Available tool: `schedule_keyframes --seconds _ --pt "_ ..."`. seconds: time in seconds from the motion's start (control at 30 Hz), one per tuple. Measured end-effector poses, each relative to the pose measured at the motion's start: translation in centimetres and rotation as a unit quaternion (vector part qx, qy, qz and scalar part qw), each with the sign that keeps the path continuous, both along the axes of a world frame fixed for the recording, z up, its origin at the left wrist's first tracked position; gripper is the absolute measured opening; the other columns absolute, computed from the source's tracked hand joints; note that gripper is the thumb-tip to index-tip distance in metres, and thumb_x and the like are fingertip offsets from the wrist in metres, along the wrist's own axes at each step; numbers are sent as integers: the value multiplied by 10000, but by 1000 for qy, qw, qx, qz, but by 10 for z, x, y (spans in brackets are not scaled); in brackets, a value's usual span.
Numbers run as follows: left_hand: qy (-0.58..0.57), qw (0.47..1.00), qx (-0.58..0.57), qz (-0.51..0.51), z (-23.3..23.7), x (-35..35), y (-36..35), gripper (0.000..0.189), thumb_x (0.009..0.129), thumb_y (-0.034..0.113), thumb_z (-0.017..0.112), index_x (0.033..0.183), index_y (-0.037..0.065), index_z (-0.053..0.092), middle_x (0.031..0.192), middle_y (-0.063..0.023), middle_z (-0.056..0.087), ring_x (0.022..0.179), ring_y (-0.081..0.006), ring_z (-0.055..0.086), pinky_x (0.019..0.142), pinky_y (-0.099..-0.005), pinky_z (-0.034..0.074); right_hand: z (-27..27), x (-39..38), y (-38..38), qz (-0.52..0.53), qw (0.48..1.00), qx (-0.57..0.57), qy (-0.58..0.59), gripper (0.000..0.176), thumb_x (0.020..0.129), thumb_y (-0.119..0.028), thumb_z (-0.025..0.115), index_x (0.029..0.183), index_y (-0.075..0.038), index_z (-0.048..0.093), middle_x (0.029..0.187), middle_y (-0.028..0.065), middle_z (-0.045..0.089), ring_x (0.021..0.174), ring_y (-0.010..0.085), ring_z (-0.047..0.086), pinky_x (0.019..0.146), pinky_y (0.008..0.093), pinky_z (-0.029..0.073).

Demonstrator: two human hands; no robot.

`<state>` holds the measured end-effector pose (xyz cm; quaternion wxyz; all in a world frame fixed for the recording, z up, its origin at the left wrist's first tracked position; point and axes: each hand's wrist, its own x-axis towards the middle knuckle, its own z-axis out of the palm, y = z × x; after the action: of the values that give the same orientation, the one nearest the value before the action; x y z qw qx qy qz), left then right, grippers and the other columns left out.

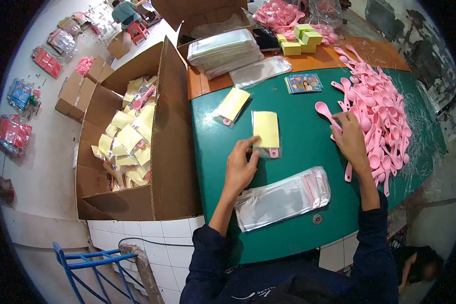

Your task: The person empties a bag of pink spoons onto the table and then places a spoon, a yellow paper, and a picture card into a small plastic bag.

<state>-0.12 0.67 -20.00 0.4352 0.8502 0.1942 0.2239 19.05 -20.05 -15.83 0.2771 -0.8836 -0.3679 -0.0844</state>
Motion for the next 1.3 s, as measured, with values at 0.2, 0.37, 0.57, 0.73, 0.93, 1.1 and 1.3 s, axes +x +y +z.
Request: schedule_keyframes --seconds 0.2,0.37,0.57,0.73,0.93,1.1,1.3 --pt "-14 940 320 117 26 4 0 371 755 198 640 1091 66 551 994 -156 550 841 -257 571 742 -352 446 -10 4 -11 -37 991 -124 -37 228 712 -132 638 882 -10 546 895 154 526 847 311 529 737 400 428" --pt "112 974 67 -187 46 -7 -45 301 712 254 677 911 64 556 881 -99 540 854 -237 569 742 -358 425 -11 11 -15 -31 989 -143 -18 202 701 -132 620 830 -4 531 847 158 531 819 319 526 707 420 416" --pt "40 974 19 -222 26 0 -49 236 695 162 688 837 42 542 757 -90 558 681 -236 592 580 -337 454 -15 7 -11 -27 990 -136 -36 178 716 -129 595 809 5 523 822 167 537 786 330 531 699 425 417" --pt "53 981 -79 -166 34 -1 -44 208 727 169 673 812 18 558 773 -121 630 695 -232 629 599 -310 480 5 2 1 29 996 81 18 147 781 -78 558 907 -3 545 838 135 547 767 282 560 676 375 438" --pt "38 981 -40 -184 31 -2 -39 183 790 191 626 927 76 662 780 -97 634 730 -196 634 655 -309 487 28 -23 12 154 873 318 337 153 809 -48 569 960 -27 550 779 44 526 696 74 528 578 193 408" --pt "-7 978 31 -206 28 -2 -39 208 814 184 593 983 76 646 752 -75 605 638 -212 571 657 -304 477 17 -27 14 166 894 211 359 137 793 -69 604 907 -30 537 692 4 526 601 46 501 517 185 390" --pt "49 967 -141 -205 43 -4 -32 269 815 139 597 1070 56 582 801 -76 644 722 -157 621 665 -278 480 18 -26 13 119 953 129 245 157 772 -96 630 858 -23 520 622 14 517 556 46 494 498 195 387"
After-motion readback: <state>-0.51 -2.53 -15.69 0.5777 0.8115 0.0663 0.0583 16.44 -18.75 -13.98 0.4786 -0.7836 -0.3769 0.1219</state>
